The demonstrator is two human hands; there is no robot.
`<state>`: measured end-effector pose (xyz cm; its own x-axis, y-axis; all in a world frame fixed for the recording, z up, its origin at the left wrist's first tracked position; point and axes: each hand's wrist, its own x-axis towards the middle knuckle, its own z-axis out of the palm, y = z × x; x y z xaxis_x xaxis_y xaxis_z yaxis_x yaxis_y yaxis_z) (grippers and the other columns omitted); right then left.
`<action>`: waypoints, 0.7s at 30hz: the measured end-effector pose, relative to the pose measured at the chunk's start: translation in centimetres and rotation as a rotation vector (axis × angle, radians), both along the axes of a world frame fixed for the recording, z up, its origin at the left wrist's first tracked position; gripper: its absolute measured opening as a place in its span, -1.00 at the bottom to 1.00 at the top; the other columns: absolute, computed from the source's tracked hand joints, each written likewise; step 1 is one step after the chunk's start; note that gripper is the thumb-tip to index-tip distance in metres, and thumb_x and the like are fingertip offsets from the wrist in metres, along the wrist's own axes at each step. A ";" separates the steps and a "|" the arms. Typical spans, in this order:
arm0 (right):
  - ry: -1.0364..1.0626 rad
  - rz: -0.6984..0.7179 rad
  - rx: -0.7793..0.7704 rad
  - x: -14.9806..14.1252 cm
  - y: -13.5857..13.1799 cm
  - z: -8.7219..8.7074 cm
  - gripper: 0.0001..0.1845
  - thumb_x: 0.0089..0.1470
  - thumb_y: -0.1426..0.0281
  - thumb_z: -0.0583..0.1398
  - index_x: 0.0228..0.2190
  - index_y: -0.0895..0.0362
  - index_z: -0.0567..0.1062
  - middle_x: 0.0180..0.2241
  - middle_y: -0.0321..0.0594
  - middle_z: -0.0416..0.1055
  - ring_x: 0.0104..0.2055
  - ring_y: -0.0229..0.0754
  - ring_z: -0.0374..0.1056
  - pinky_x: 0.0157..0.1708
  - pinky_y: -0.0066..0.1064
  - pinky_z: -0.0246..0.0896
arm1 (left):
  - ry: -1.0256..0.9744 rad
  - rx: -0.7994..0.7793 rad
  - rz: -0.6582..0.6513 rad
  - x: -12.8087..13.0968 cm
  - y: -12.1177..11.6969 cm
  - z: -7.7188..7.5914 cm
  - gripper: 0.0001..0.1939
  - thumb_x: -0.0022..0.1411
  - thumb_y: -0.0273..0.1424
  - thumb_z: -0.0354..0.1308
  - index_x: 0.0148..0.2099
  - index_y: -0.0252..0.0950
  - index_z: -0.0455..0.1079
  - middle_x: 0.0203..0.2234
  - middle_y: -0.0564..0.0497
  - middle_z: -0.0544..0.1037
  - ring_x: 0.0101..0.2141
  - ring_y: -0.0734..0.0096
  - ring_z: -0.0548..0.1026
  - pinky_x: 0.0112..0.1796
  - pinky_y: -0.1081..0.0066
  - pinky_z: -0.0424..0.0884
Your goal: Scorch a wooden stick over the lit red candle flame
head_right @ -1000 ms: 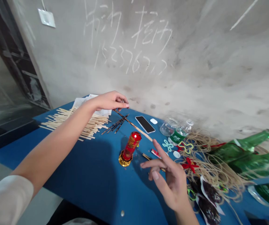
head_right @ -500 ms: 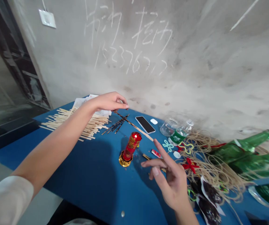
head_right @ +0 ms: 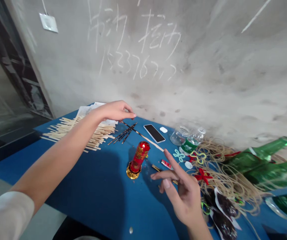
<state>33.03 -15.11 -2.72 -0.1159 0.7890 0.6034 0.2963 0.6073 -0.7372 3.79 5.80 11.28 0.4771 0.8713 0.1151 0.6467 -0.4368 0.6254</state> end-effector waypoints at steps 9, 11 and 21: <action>0.032 -0.048 -0.002 0.4 0.0 -0.5 -0.34 0.52 0.34 0.21 0.54 -0.06 0.32 -0.26 -0.10 0.76 -0.49 -0.17 0.53 -0.54 -0.32 0.53 | 0.068 -0.034 -0.032 -0.1 0.0 -0.1 -0.59 0.22 -0.03 0.42 -0.07 -0.23 0.72 -0.46 -0.03 0.62 -0.45 0.30 0.51 -0.36 0.32 0.32; 0.047 -0.077 -0.011 0.3 -0.1 -0.5 -0.35 0.51 0.32 0.22 0.52 0.00 0.35 -0.27 -0.06 0.76 -0.52 -0.17 0.50 -0.54 -0.32 0.53 | 0.079 -0.031 -0.039 -0.1 0.0 0.0 -0.58 0.22 -0.04 0.42 -0.05 -0.24 0.71 -0.49 -0.01 0.60 -0.46 0.30 0.48 -0.36 0.32 0.30; 0.140 -0.208 0.000 -1.4 -0.7 0.0 -0.51 0.46 0.28 0.29 0.34 -0.06 0.61 -0.34 -0.17 0.74 -0.56 -0.22 0.47 -0.55 -0.36 0.48 | 0.148 0.041 -0.144 0.0 -0.4 0.4 -0.51 0.34 0.04 0.32 0.00 -0.28 0.70 -0.46 -0.01 0.62 -0.46 0.34 0.43 -0.32 0.32 0.26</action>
